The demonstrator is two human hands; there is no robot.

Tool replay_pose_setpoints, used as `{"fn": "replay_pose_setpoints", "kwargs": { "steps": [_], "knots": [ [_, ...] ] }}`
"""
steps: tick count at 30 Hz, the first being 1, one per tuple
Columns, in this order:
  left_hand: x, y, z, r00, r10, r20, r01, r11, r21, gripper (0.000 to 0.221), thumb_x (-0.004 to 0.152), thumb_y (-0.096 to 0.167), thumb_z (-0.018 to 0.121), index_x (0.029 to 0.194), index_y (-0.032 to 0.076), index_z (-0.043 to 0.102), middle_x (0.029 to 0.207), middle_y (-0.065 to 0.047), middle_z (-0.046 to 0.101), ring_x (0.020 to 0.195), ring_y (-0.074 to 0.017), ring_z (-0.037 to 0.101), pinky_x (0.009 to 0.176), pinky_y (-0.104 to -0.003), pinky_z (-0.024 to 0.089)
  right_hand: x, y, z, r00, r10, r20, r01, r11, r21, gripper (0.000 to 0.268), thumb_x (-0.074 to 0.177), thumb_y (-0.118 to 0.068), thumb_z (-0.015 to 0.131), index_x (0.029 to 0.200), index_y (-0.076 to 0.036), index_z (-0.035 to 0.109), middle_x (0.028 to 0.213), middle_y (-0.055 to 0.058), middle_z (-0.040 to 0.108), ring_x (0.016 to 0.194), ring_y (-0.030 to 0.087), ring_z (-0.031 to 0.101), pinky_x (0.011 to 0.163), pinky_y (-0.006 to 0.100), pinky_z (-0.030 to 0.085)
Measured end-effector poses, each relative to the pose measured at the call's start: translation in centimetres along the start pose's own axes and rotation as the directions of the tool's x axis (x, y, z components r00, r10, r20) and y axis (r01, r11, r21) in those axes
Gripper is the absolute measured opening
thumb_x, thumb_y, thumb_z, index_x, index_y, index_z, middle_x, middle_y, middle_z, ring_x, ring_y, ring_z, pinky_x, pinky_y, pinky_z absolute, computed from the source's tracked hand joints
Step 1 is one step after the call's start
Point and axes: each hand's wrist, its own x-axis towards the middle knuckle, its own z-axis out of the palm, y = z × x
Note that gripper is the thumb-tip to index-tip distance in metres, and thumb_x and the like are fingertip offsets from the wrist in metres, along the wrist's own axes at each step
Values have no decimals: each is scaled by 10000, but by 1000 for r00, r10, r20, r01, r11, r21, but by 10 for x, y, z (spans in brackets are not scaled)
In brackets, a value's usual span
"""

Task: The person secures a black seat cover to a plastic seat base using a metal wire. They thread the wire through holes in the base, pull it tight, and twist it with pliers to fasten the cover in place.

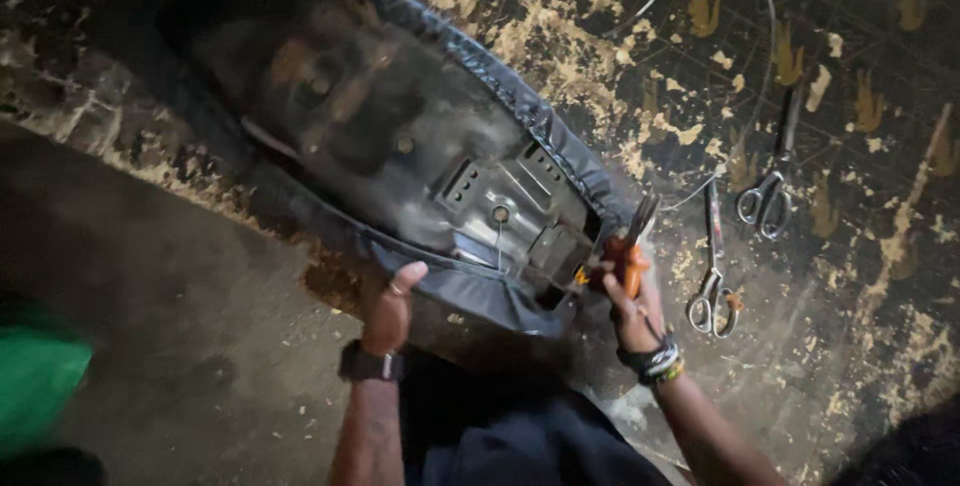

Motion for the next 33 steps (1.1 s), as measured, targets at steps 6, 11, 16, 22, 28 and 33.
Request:
{"fn": "replay_pose_setpoints", "kwargs": {
  "steps": [6, 11, 16, 22, 28, 33],
  "knots": [
    [23, -11, -45, 963, -261, 69, 269, 949, -163, 486, 841, 149, 721, 1298, 16, 623, 1237, -36, 655, 1112, -206, 626, 1017, -364, 501, -36, -6, 24, 997, 72, 17, -71, 997, -41, 431, 982, -191, 616, 1357, 20, 589, 1210, 68, 673, 1131, 168, 633, 1012, 327, 484],
    [38, -26, -73, 873, -449, 191, 486, 836, -256, 359, 887, 188, 713, 1182, -15, 696, 1145, -65, 713, 1037, -218, 672, 963, -382, 533, -51, 8, 33, 984, 177, 3, -177, 984, -17, 416, 966, -190, 642, 1329, 8, 600, 1194, 77, 687, 1111, 176, 643, 991, 330, 493],
    [31, 4, -53, 910, -393, -136, 412, 811, 416, 529, 945, 392, 684, 1258, -33, 725, 1164, -206, 778, 1063, -307, 703, 984, -407, 545, -53, -35, 26, 990, 75, 116, -35, 950, -309, 453, 881, -147, 660, 1313, -39, 574, 1275, 139, 622, 1149, 255, 598, 968, 341, 479],
    [-47, 10, 17, 819, 571, 63, -436, 547, 715, 987, 942, 530, 707, 1609, -2, 209, 1664, -258, 301, 1542, -420, 332, 1258, -606, 309, -85, -100, 53, 952, 3, 307, 217, 702, -678, 393, 823, -190, 701, 1182, -52, 617, 1328, 207, 594, 1136, 388, 633, 930, 424, 539],
    [-50, 3, 23, 851, 458, 259, -453, 387, 803, 933, 874, 574, 726, 1538, 17, 379, 1631, -217, 355, 1527, -441, 287, 1231, -653, 177, -94, -116, 102, 926, 17, 376, 299, 575, -762, 519, 799, -167, 726, 1273, -38, 555, 1236, 208, 596, 1109, 411, 589, 921, 468, 510],
    [-50, 1, 14, 863, 410, 295, -454, 376, 808, 813, 924, 553, 687, 1524, 60, 448, 1638, -150, 392, 1530, -402, 314, 1227, -630, 207, -92, -124, 116, 913, 16, 408, 334, 547, -768, 705, 720, -82, 705, 1384, -7, 480, 1204, 199, 606, 1097, 401, 575, 916, 455, 512]
  ]
}}
